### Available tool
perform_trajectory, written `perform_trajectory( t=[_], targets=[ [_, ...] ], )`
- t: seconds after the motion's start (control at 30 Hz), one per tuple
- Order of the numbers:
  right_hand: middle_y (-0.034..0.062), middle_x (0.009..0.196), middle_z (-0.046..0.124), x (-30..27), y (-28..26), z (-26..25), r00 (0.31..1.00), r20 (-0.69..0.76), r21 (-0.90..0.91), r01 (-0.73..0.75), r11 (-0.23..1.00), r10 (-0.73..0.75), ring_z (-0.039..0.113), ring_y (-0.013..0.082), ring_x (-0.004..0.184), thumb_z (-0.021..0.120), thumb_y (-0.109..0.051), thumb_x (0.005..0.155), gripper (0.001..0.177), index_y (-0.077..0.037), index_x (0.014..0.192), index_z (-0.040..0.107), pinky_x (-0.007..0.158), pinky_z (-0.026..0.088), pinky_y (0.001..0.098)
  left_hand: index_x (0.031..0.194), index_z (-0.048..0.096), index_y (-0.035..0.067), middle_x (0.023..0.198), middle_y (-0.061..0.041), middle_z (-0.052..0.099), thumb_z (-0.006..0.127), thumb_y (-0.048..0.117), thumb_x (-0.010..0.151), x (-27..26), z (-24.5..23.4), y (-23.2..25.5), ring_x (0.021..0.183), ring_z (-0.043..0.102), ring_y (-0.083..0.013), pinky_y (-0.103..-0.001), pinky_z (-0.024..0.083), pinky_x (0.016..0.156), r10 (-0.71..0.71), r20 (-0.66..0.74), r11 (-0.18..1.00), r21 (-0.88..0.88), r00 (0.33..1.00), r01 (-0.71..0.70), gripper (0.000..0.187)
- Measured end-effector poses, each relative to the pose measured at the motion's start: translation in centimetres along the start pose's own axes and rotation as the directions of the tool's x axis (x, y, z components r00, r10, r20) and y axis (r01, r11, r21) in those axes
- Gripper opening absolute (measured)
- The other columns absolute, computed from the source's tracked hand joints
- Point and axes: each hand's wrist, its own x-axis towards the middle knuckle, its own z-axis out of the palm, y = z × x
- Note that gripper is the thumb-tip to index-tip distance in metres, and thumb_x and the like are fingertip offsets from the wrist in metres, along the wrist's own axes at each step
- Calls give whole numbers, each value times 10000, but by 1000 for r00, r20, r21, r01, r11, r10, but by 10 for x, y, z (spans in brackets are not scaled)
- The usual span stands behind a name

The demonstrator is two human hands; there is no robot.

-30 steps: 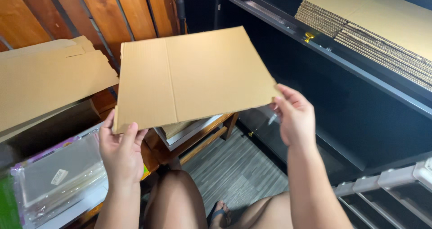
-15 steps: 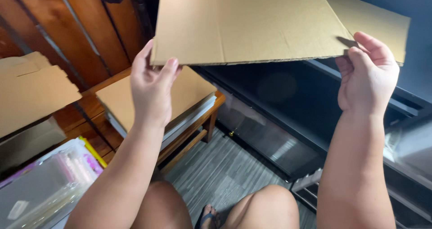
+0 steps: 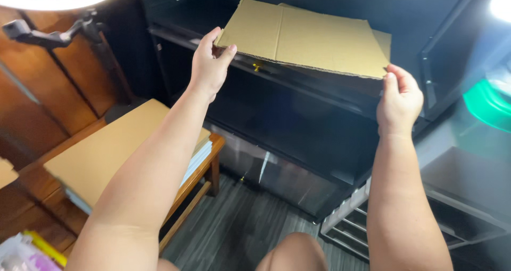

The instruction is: The person repeatedly picks up flat cardboard sheets from a wooden stool and places them onto a shelf inside a black cabinet. The person handles the cardboard one at a time, stacking them neatly on the shelf.

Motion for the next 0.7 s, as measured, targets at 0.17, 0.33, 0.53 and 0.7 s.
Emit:
perform_trajectory(
  t=[0.17,0.33,0.53,0.7],
  targets=[
    [21,1207,748,13,5,-15,992,27,-358,125,925,-123,649,167,1152,644,-351,977,352,-159,1249,760,1006,469,322,1535,426,112,1544,-63,525,647,250,983,44,36,-4,1341,575,-186,-315,457,1127,30,73,1000,-8,997,-30,611],
    [52,1291,706,24,4,-13,993,99,-552,110,827,-66,524,302,1260,665,-498,948,468,-220,1320,726,1064,400,414,1531,443,129,1579,-73,496,620,310,999,83,62,-19,1443,486,-225,-363,377,1191,46,74,998,29,996,-48,589],
    [15,1302,687,25,0,-3,996,79,-547,70,834,-31,511,256,1280,669,-460,938,431,-210,1283,733,1060,405,404,1527,460,156,1547,-80,530,580,321,1029,99,75,-26,1399,538,-236,-385,434,1147,-27,79,987,157,996,15,538],
    [35,1167,700,28,16,1,981,96,-545,195,815,-170,636,207,1106,749,-394,924,359,-162,1197,776,930,481,363,1489,513,137,1505,-112,560,604,312,1023,114,76,-50,1384,532,-270,-420,423,1130,97,96,965,235,991,-117,507]
  ],
)
